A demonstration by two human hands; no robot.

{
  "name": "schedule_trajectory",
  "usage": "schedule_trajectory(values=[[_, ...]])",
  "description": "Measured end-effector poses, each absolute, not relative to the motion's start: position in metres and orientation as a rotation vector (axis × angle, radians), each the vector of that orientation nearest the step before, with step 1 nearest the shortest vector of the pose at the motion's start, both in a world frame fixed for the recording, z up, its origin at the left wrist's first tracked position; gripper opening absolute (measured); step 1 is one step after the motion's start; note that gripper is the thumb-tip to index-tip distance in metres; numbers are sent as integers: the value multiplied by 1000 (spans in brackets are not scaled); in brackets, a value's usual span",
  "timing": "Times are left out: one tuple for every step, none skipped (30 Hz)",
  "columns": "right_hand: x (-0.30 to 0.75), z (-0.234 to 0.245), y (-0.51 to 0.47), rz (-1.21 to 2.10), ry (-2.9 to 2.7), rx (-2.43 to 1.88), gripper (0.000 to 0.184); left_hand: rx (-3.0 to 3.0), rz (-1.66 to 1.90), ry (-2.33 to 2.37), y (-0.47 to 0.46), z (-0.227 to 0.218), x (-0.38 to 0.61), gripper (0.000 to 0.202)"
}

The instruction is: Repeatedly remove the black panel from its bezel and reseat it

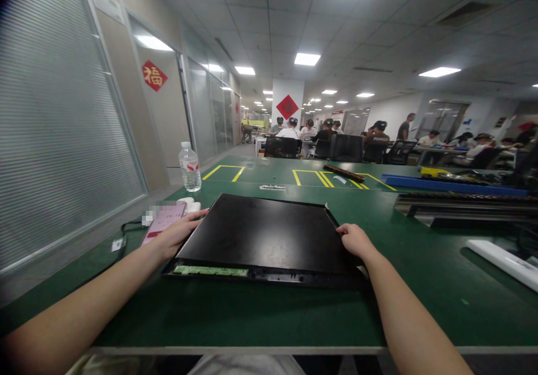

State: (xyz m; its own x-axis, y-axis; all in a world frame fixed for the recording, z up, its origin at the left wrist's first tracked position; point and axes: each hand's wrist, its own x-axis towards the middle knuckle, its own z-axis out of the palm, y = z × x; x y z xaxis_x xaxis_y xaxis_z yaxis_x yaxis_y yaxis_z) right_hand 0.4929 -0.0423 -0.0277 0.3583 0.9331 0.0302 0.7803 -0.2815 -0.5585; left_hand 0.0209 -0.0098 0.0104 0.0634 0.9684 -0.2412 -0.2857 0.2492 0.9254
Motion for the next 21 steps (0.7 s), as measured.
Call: schedule_trajectory(values=[[493, -27, -42, 418, -1492, -2146, 46, 830, 1129, 1069, -10, 10, 21, 54], [494, -27, -42, 425, -1501, -2143, 45, 837, 1127, 1051, -10, 10, 20, 52], [495, -28, -42, 434, -1510, -2135, 45, 845, 1124, 1028, -11, 10, 20, 48], [496, -28, -41, 443, -1519, -2125, 44, 852, 1121, 1011, -11, 10, 20, 43], [496, -29, -41, 451, -1525, -2115, 44, 857, 1117, 1004, -11, 9, 20, 38], [497, -30, -41, 454, -1524, -2108, 44, 860, 1115, 1009, -11, 8, 20, 33], [498, -31, -40, 455, -1519, -2103, 44, 860, 1114, 1029, -11, 7, 20, 30], [498, -32, -40, 455, -1509, -2102, 44, 860, 1115, 1060, -11, 7, 19, 29], [498, -33, -40, 453, -1502, -2100, 42, 861, 1115, 1093, -10, 6, 19, 28], [499, -33, -40, 454, -1502, -2097, 41, 863, 1114, 1119, -10, 6, 19, 29], [499, -34, -40, 454, -1507, -2093, 39, 868, 1116, 1133, -10, 5, 19, 29], [499, -35, -40, 450, -1513, -2090, 38, 874, 1121, 1134, -9, 6, 19, 28], [500, -35, -39, 448, -1517, -2087, 37, 883, 1129, 1125, -10, 6, 19, 26], [500, -36, -39, 443, -1522, -2082, 36, 895, 1138, 1109, -10, 7, 20, 22], [501, -36, -39, 438, -1531, -2073, 36, 911, 1135, 1092, -11, 8, 20, 18], [501, -36, -38, 435, -1544, -2066, 35, 931, 1128, 1089, -13, 9, 21, 12], [501, -36, -38, 433, -1558, -2062, 35, 952, 1116, 1095, -15, 10, 21, 8], [501, -36, -38, 432, -1572, -2066, 35, 974, 1097, 1107, -17, 11, 22, 9], [500, -35, -38, 430, -1581, -2078, 35, 995, 1074, 1119, -19, 12, 22, 14], [499, -34, -38, 426, -1585, -2096, 35, 1011, 1049, 1124, -21, 12, 22, 20], [498, -32, -38, 422, -1587, -2115, 34, 1022, 1030, 1122, -22, 13, 22, 28]])
